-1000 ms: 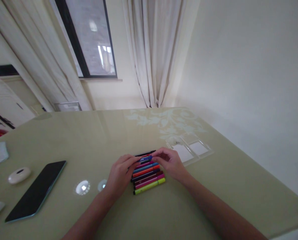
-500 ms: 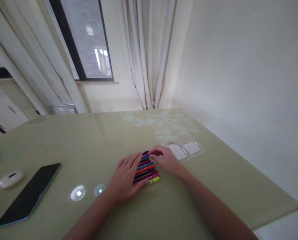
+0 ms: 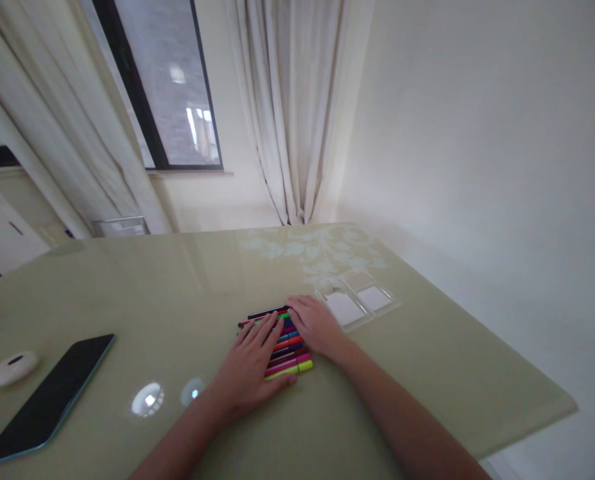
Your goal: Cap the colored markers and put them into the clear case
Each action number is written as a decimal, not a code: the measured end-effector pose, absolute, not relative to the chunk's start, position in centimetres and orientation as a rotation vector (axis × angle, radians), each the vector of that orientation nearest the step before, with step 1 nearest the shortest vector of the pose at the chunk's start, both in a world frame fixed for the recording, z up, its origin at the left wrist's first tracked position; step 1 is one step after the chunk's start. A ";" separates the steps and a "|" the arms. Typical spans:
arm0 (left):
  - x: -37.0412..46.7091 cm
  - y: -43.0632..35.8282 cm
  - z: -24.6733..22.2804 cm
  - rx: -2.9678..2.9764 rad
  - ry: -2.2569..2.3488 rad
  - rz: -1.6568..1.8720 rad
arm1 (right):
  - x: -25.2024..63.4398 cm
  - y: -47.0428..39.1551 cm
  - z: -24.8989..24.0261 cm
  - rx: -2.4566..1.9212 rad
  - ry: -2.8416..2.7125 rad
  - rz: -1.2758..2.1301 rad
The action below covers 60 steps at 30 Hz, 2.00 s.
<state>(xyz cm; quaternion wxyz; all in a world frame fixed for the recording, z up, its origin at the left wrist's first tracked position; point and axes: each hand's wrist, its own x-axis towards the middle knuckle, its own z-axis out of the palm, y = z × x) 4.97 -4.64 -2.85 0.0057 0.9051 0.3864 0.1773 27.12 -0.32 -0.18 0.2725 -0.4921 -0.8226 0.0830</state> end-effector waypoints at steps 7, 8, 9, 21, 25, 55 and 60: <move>4.4 -3.3 -3.9 2.378 1.648 0.795 | 26.5 -0.6 -0.5 -1.408 -2.098 0.385; 4.4 -3.2 -3.9 2.322 1.642 0.816 | 26.4 -0.6 -0.5 -1.407 -2.083 0.424; 4.4 -3.2 -3.8 2.282 1.615 0.824 | 26.3 -0.6 -0.5 -1.402 -2.071 0.459; 5.5 -3.5 -2.0 1.896 1.416 0.904 | 25.2 -0.5 -1.1 -1.322 -1.811 0.671; 5.8 -3.4 -1.6 1.821 1.403 0.928 | 24.7 -0.7 -1.1 -1.312 -1.783 0.695; 6.8 -4.3 -2.8 2.864 1.533 0.592 | 24.3 -1.3 -1.2 -1.195 -2.029 0.568; 6.4 -3.6 -1.4 2.748 1.616 0.450 | 24.5 -1.6 -0.4 -1.171 -2.061 0.525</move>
